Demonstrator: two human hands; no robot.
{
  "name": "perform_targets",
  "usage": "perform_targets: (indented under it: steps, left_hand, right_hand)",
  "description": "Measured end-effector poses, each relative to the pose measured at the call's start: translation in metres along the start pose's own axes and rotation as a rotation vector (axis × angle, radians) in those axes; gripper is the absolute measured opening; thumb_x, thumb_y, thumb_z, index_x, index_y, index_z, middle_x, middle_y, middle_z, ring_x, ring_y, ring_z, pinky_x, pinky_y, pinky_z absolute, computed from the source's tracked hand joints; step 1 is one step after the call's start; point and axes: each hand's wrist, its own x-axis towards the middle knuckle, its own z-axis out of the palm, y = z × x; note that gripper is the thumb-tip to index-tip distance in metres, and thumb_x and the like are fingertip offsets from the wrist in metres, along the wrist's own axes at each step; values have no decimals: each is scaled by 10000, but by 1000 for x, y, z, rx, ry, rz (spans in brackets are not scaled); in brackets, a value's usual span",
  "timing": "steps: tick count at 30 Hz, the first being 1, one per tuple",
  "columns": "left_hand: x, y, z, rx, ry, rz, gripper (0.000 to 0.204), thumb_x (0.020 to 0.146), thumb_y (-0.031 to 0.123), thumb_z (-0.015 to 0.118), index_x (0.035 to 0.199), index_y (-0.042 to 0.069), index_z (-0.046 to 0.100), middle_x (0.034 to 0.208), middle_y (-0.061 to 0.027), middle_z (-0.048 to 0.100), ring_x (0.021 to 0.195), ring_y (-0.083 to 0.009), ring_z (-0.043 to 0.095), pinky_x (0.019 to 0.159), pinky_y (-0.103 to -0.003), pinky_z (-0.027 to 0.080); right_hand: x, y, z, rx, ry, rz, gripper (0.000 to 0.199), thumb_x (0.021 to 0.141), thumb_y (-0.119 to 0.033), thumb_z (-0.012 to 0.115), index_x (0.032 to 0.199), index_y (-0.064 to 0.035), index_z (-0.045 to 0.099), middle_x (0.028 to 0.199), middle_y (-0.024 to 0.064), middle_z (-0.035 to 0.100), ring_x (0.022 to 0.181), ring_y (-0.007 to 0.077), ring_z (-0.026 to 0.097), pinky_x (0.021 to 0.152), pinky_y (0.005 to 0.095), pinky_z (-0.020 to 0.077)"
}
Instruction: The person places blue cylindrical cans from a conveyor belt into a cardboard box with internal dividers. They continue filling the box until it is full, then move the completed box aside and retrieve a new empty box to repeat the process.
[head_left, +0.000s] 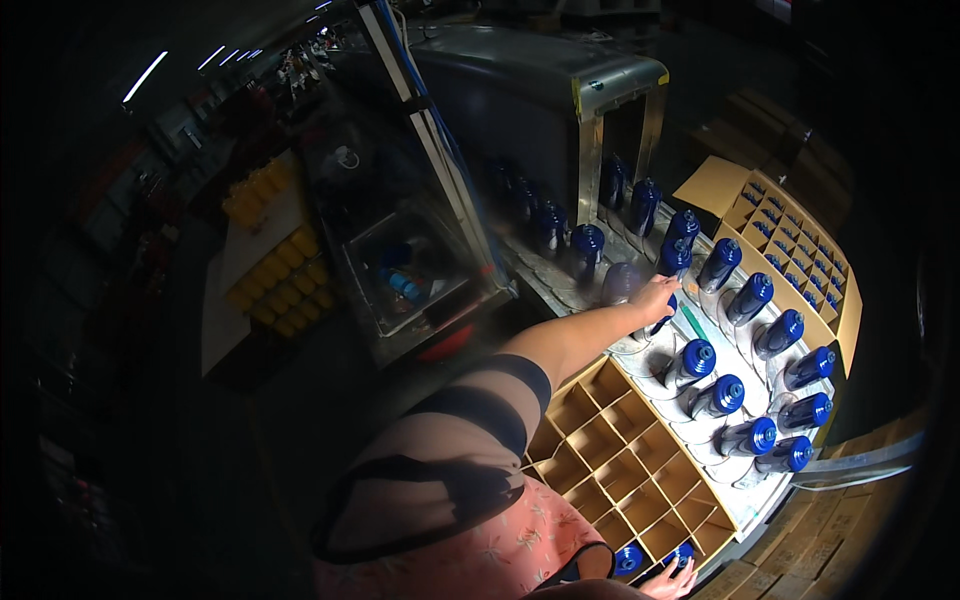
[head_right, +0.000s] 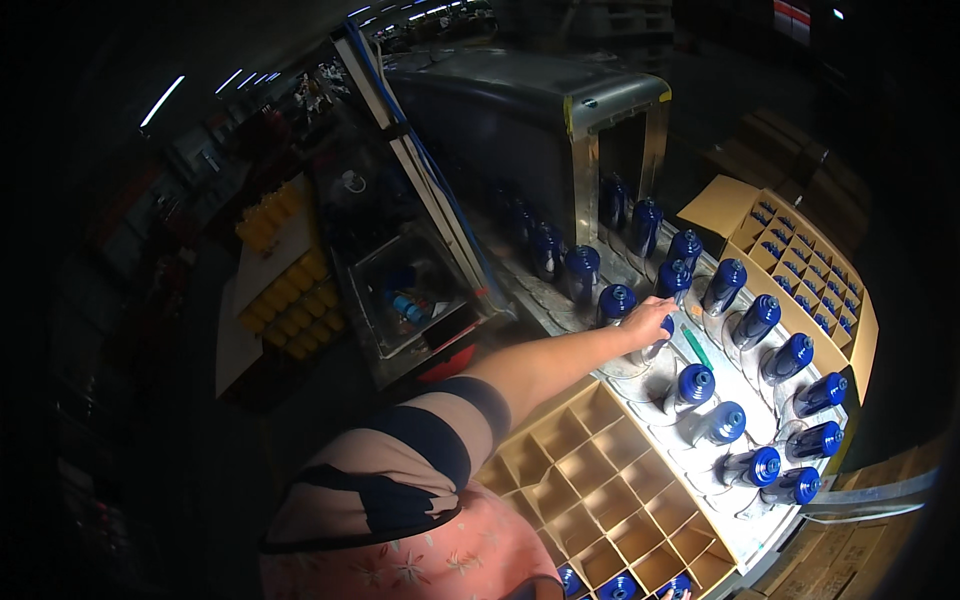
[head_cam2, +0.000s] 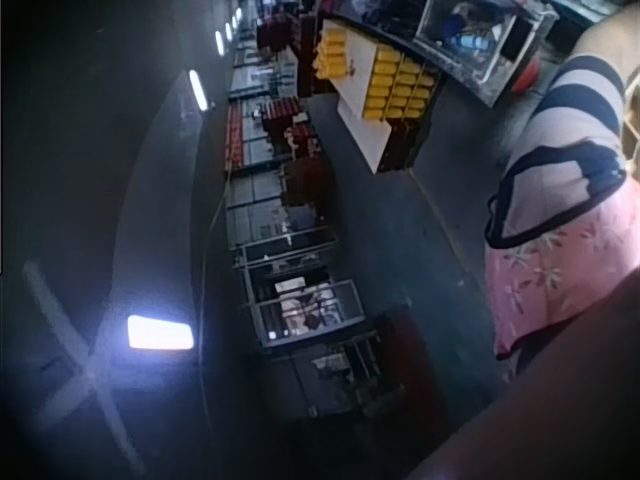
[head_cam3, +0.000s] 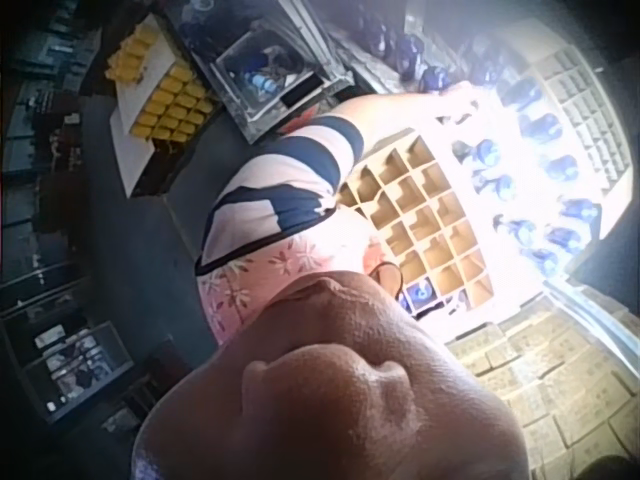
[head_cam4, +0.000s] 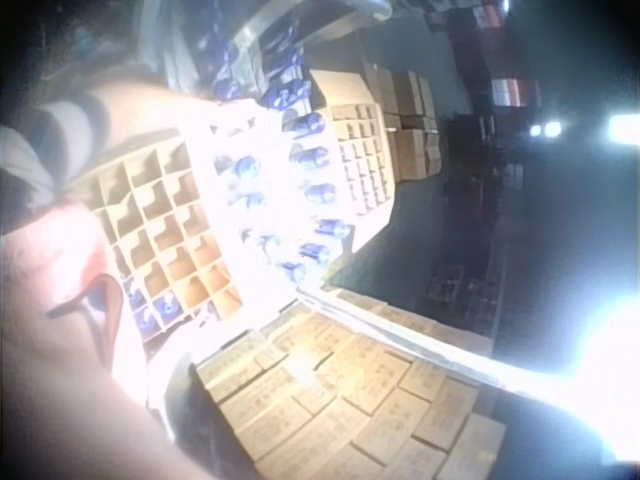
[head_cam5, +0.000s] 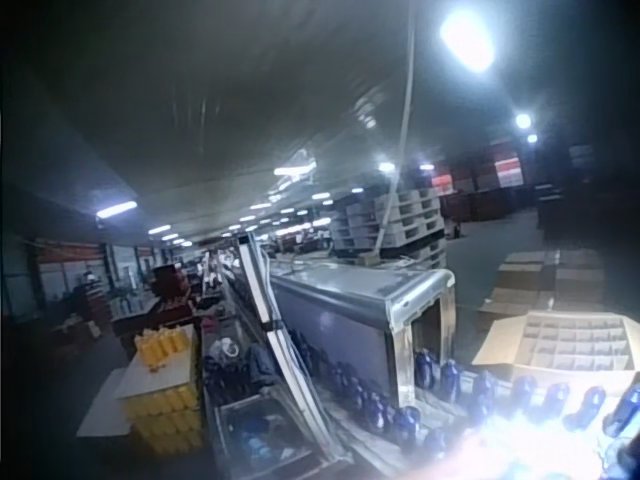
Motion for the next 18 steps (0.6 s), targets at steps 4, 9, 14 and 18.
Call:
perform_targets:
  steps: [4, 9, 14, 18]
  left_hand:
    - [-7, 19, 7, -42, -84, -140, 407, 711, 152, 790, 1074, 64, 627, 1112, -160, 648, 1059, -350, 597, 905, -403, 482]
    - [-10, 42, 16, -86, -199, -111, 355, 708, 181, 794, 1014, 91, 638, 980, -177, 675, 961, -350, 640, 836, -422, 497]
    - [-12, 50, 40, -193, -340, 50, 287, 765, 141, 737, 1034, 91, 650, 1190, -119, 655, 1098, -294, 623, 929, -341, 487]
    - [-16, 65, 58, -218, -378, 81, 313, 781, 153, 724, 1072, 76, 638, 1280, -130, 611, 1160, -281, 595, 969, -340, 461]
  right_hand:
    - [1, 19, 1, 7, -3, 1, 346, 877, -295, 681, 1189, -144, 674, 1234, 104, 610, 1202, 280, 498, 971, 390, 445]
    - [4, 35, 0, 43, 9, 5, 349, 879, -301, 680, 1191, -146, 674, 1237, 114, 605, 1201, 284, 499, 972, 392, 446]
    - [9, 31, 9, 158, -14, 147, 331, 849, -214, 709, 1171, -142, 683, 1223, 18, 644, 1221, 234, 483, 978, 340, 439]
    - [16, 32, 15, 166, 0, 132, 338, 805, -210, 740, 1135, -154, 694, 1202, -21, 656, 1237, 224, 473, 1038, 346, 391]
